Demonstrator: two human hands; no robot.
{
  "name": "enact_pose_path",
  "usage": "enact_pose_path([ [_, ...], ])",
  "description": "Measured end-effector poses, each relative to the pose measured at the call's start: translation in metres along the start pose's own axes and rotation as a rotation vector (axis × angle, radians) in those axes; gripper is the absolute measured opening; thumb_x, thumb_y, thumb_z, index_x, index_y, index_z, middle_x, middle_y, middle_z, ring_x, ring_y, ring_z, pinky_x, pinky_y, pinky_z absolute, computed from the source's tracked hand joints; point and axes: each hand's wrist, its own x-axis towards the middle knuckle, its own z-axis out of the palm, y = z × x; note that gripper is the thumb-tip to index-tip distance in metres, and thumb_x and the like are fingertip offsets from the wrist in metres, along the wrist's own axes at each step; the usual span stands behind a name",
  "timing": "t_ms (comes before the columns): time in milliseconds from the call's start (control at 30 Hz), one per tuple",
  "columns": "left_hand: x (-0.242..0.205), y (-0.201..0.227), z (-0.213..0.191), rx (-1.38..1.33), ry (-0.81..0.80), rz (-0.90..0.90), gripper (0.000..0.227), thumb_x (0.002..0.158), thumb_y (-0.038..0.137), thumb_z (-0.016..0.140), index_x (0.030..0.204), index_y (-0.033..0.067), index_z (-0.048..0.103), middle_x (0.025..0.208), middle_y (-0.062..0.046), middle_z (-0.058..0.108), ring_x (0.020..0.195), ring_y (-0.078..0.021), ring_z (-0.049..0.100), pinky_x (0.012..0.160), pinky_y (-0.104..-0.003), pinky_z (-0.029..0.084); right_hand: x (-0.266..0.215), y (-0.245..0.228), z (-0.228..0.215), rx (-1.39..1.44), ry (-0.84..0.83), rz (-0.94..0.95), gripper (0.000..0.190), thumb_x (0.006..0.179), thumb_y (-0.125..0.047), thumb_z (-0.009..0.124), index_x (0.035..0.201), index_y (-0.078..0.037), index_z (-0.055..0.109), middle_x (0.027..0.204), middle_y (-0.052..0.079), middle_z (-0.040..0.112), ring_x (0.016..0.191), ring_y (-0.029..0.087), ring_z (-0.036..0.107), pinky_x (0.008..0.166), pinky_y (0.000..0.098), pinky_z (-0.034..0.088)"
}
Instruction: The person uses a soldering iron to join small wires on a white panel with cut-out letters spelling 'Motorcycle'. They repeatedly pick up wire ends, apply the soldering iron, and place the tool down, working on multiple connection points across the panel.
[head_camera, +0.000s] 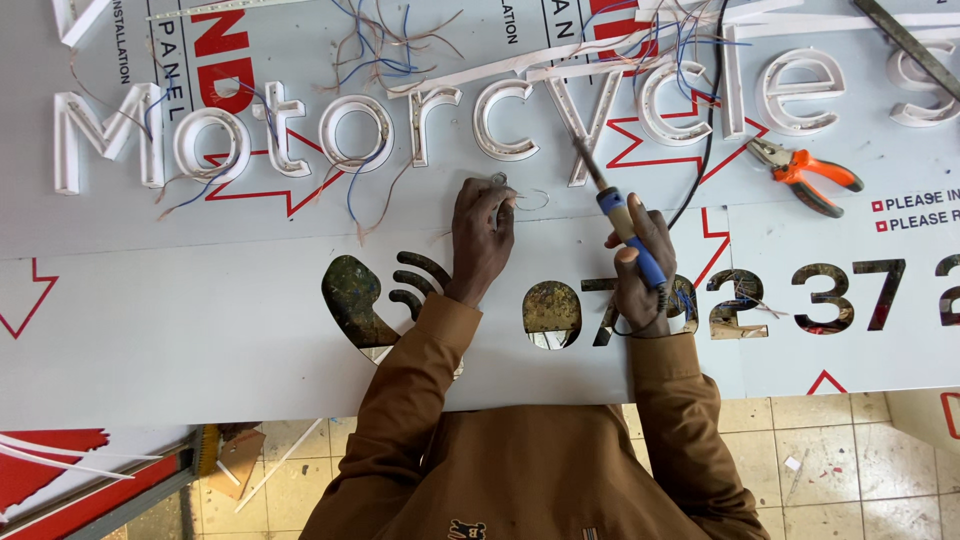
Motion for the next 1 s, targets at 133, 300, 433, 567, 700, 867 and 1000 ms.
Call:
enact_pose_path([
  [133,0.001,0.003,0.005,0.011,-0.003,-0.040,0.012,0.105,0.003,0.071,0.111,0.0106,0.077,0.098,-0.004,0.060,0.088,-0.0261,0.064,0.084,-0.042,0.053,-0.005,0.002,0.000,0.032,0.089,0.116,0.069,0.118,-0.054,0.050,0.137,0.006,0.077,0.087,0.013,0.068,0.078,0.025,0.075,0.076,0.0364,0.053],
  [300,-0.003,-0.002,0.011,0.042,0.022,-0.032,0.013,0.103,0.004,0.076,0.112,0.0139,0.078,0.098,-0.003,0.064,0.093,-0.0299,0.070,0.087,-0.044,0.056,-0.010,0.019,-0.003,0.152,0.299,0.124,0.056,0.119,-0.040,0.057,0.113,0.013,0.074,0.081,0.019,0.064,0.060,0.027,0.071,0.058,0.0351,0.054],
  [433,-0.001,0.003,0.008,0.027,0.020,-0.006,0.011,0.105,0.004,0.075,0.112,0.0116,0.077,0.096,-0.005,0.063,0.089,-0.0301,0.068,0.085,-0.044,0.055,-0.010,0.016,-0.005,0.136,0.283,0.121,0.053,0.119,-0.035,0.056,0.109,0.014,0.074,0.076,0.020,0.063,0.059,0.028,0.072,0.058,0.0357,0.055],
  [567,0.000,0.004,0.009,0.051,0.015,-0.010,0.010,0.104,0.004,0.075,0.110,0.0111,0.077,0.096,-0.004,0.064,0.087,-0.0292,0.068,0.085,-0.043,0.055,-0.008,0.011,-0.003,0.141,0.255,0.130,0.049,0.118,-0.032,0.060,0.108,0.014,0.076,0.077,0.021,0.064,0.062,0.030,0.073,0.060,0.0373,0.058],
  [700,-0.001,-0.003,0.013,0.059,0.020,-0.020,0.009,0.104,0.005,0.075,0.110,0.0119,0.077,0.095,-0.003,0.064,0.087,-0.0288,0.069,0.084,-0.042,0.055,-0.006,0.006,-0.003,0.142,0.219,0.119,0.046,0.118,-0.029,0.060,0.110,0.014,0.076,0.080,0.022,0.066,0.066,0.031,0.074,0.064,0.0392,0.059],
  [867,0.000,0.004,0.013,0.067,0.037,0.006,0.008,0.102,0.003,0.076,0.107,0.0102,0.077,0.090,-0.003,0.061,0.083,-0.0297,0.067,0.083,-0.043,0.055,-0.004,0.001,-0.001,0.140,0.215,0.129,0.048,0.119,-0.032,0.060,0.110,0.012,0.077,0.079,0.021,0.064,0.066,0.030,0.074,0.066,0.0391,0.058],
  [1000,0.000,-0.004,0.015,0.084,0.032,0.034,0.007,0.102,0.003,0.076,0.105,0.0091,0.077,0.087,-0.005,0.061,0.081,-0.0329,0.067,0.081,-0.045,0.055,-0.004,0.004,-0.001,0.113,0.181,0.124,0.050,0.120,-0.033,0.059,0.110,0.013,0.076,0.079,0.023,0.065,0.068,0.034,0.076,0.068,0.0412,0.058],
])
